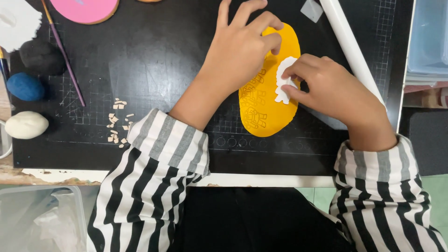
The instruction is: Tracing and cutting out shapes from a yellow material sheet using a craft knife and assembling small pieces.
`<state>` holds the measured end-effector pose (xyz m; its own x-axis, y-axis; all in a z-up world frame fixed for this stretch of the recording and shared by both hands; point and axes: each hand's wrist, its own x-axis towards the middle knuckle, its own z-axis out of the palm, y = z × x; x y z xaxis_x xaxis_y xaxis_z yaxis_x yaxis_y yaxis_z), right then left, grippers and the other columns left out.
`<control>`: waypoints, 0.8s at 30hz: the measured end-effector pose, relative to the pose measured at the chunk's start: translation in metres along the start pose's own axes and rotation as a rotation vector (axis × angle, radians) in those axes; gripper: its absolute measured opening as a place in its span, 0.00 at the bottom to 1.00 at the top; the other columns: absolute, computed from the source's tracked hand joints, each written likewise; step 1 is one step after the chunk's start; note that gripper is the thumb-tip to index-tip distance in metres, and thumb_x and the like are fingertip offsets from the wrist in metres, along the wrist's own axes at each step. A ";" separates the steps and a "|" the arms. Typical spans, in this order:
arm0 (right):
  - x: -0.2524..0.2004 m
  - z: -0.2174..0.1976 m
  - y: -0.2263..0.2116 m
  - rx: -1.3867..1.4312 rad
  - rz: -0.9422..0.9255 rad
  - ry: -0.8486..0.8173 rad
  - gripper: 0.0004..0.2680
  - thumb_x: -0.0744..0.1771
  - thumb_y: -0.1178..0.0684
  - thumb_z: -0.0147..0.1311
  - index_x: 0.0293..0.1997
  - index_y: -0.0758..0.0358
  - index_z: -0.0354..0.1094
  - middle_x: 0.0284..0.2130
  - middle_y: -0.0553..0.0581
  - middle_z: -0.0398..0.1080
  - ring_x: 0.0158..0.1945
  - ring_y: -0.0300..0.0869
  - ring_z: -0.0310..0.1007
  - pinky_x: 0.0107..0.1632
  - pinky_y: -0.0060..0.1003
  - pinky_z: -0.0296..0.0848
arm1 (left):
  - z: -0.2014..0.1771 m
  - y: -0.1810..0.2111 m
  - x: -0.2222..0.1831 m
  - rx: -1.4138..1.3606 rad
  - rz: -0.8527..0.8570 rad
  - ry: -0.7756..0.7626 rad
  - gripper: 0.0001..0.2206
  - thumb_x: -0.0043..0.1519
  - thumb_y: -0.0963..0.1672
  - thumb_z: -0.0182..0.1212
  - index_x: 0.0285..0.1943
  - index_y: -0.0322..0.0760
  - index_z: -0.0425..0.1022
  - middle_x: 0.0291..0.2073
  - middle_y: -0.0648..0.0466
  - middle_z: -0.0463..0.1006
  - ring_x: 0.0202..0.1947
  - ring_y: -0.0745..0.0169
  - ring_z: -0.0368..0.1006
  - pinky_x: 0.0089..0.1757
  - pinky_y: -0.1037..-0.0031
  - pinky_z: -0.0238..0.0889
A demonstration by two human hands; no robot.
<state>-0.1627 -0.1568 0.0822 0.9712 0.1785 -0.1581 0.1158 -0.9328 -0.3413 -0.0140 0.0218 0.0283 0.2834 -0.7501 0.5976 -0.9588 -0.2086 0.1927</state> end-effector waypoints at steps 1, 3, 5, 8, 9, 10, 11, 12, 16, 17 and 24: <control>-0.001 0.000 0.001 0.002 0.003 -0.001 0.09 0.71 0.49 0.53 0.51 0.64 0.72 0.46 0.56 0.74 0.42 0.48 0.73 0.52 0.47 0.67 | -0.001 -0.001 0.000 -0.003 0.001 -0.002 0.05 0.63 0.39 0.69 0.36 0.45 0.84 0.52 0.57 0.78 0.62 0.44 0.61 0.58 0.39 0.45; -0.002 0.000 0.004 -0.001 0.008 0.018 0.09 0.70 0.50 0.55 0.51 0.64 0.73 0.41 0.58 0.73 0.41 0.51 0.73 0.49 0.46 0.68 | -0.003 -0.003 0.001 -0.004 -0.001 0.041 0.07 0.61 0.37 0.71 0.35 0.46 0.83 0.50 0.57 0.78 0.60 0.45 0.62 0.58 0.41 0.45; -0.003 -0.003 0.003 0.008 0.028 -0.021 0.10 0.70 0.49 0.56 0.51 0.64 0.74 0.42 0.57 0.73 0.41 0.50 0.73 0.48 0.46 0.69 | -0.005 -0.003 0.001 0.013 -0.024 0.058 0.07 0.62 0.37 0.70 0.36 0.45 0.83 0.50 0.59 0.78 0.59 0.47 0.62 0.57 0.40 0.46; -0.005 -0.006 0.002 0.020 0.048 -0.108 0.11 0.69 0.47 0.56 0.51 0.61 0.74 0.44 0.55 0.75 0.42 0.48 0.74 0.50 0.45 0.67 | -0.011 -0.003 0.004 0.062 -0.080 0.116 0.09 0.63 0.36 0.68 0.39 0.46 0.83 0.50 0.60 0.78 0.55 0.50 0.65 0.55 0.42 0.49; -0.006 -0.006 0.003 0.024 0.047 -0.160 0.11 0.68 0.45 0.55 0.51 0.59 0.74 0.45 0.53 0.75 0.42 0.47 0.75 0.52 0.45 0.65 | -0.015 -0.003 0.004 0.093 -0.116 0.156 0.10 0.63 0.36 0.66 0.40 0.48 0.83 0.50 0.61 0.79 0.53 0.50 0.68 0.54 0.45 0.51; -0.008 -0.005 0.002 0.024 0.048 -0.159 0.11 0.68 0.45 0.55 0.51 0.59 0.74 0.45 0.53 0.75 0.42 0.47 0.75 0.52 0.45 0.65 | -0.018 -0.003 0.006 0.093 -0.114 0.156 0.10 0.63 0.36 0.66 0.40 0.48 0.83 0.50 0.61 0.79 0.53 0.50 0.68 0.54 0.45 0.51; -0.009 -0.004 0.001 0.037 0.049 -0.186 0.10 0.68 0.44 0.56 0.49 0.55 0.74 0.44 0.50 0.76 0.40 0.45 0.75 0.52 0.45 0.65 | -0.023 -0.003 0.008 0.086 -0.150 0.217 0.12 0.60 0.34 0.61 0.39 0.49 0.81 0.44 0.62 0.77 0.47 0.53 0.67 0.50 0.50 0.52; -0.011 -0.002 0.000 0.049 0.049 -0.217 0.09 0.67 0.43 0.56 0.48 0.52 0.74 0.43 0.47 0.76 0.39 0.44 0.74 0.53 0.44 0.64 | -0.026 -0.003 0.009 0.080 -0.190 0.279 0.15 0.58 0.33 0.57 0.37 0.50 0.79 0.38 0.63 0.75 0.42 0.55 0.66 0.47 0.55 0.53; -0.010 0.003 0.002 0.059 0.026 -0.219 0.10 0.67 0.43 0.57 0.48 0.52 0.74 0.44 0.48 0.76 0.39 0.45 0.75 0.52 0.44 0.66 | -0.023 -0.008 0.007 0.023 -0.282 0.345 0.18 0.54 0.33 0.52 0.36 0.52 0.78 0.31 0.63 0.75 0.38 0.56 0.67 0.43 0.56 0.53; -0.010 0.002 0.001 0.063 0.023 -0.215 0.10 0.67 0.43 0.57 0.48 0.53 0.74 0.44 0.47 0.76 0.39 0.44 0.75 0.53 0.44 0.66 | -0.023 -0.008 0.006 -0.009 -0.298 0.353 0.18 0.54 0.33 0.52 0.36 0.51 0.80 0.31 0.65 0.77 0.38 0.58 0.69 0.43 0.57 0.54; -0.007 -0.004 -0.006 0.105 0.146 -0.268 0.12 0.66 0.43 0.60 0.51 0.52 0.72 0.39 0.47 0.74 0.40 0.41 0.73 0.46 0.40 0.69 | -0.020 -0.009 0.007 -0.014 -0.326 0.356 0.17 0.55 0.33 0.53 0.36 0.51 0.80 0.33 0.64 0.77 0.39 0.57 0.69 0.44 0.56 0.54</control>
<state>-0.1692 -0.1540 0.0888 0.8848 0.1347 -0.4460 -0.0560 -0.9196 -0.3888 -0.0032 0.0308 0.0459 0.5604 -0.3847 0.7335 -0.8193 -0.3869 0.4231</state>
